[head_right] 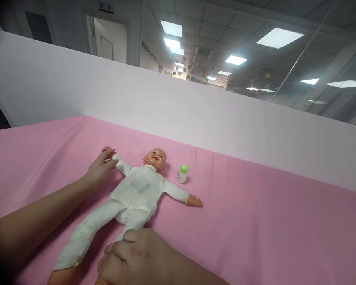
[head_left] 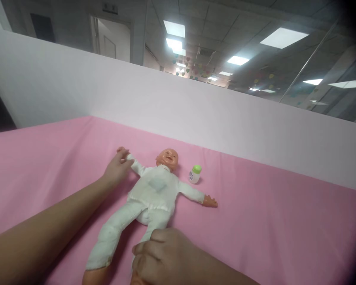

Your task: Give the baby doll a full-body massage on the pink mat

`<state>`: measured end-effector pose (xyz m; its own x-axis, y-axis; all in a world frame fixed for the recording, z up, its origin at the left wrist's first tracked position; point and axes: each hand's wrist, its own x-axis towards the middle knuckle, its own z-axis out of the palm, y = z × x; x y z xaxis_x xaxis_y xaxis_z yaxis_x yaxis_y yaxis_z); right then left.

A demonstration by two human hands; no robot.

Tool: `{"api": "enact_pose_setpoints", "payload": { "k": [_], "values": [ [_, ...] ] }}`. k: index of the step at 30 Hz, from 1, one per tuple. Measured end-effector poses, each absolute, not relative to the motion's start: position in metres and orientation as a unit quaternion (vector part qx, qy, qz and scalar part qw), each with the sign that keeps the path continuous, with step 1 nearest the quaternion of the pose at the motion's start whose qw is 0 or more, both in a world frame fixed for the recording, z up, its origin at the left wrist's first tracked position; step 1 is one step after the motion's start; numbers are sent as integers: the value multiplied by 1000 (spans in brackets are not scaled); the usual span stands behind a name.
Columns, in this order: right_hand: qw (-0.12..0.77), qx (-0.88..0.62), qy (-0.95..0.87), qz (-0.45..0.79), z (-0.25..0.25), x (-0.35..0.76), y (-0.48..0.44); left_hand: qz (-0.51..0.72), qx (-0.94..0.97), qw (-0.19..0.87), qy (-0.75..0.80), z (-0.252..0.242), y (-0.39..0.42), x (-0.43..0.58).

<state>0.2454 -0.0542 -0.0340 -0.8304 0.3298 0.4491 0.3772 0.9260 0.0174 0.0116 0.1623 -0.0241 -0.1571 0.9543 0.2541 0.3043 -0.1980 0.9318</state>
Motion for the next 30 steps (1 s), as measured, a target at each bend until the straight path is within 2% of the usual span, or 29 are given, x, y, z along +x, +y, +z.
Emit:
{"api": "enact_pose_setpoints", "payload": {
  "k": [5,8,13,19,22,25,30],
  "values": [
    [446,-259,-847,-127,-33,264,-50,493,737,214,410,-10,121,29],
    [494,-325,-788,-172,-29,277,-34,408,843,150,318,-5,105,36],
    [479,-406,-762,-159,-29,287,-2,281,904,113,301,-4,100,43],
    [435,-420,-792,-84,-30,286,3,241,918,103,298,-5,103,45],
    [450,-390,-796,-110,-22,280,-8,272,900,121,318,-7,103,43],
    [470,-324,-809,-137,-14,267,-25,353,845,151,372,-12,112,39],
    [460,-210,-858,-91,-17,247,-50,466,677,225,523,-24,149,22]
  ]
}}
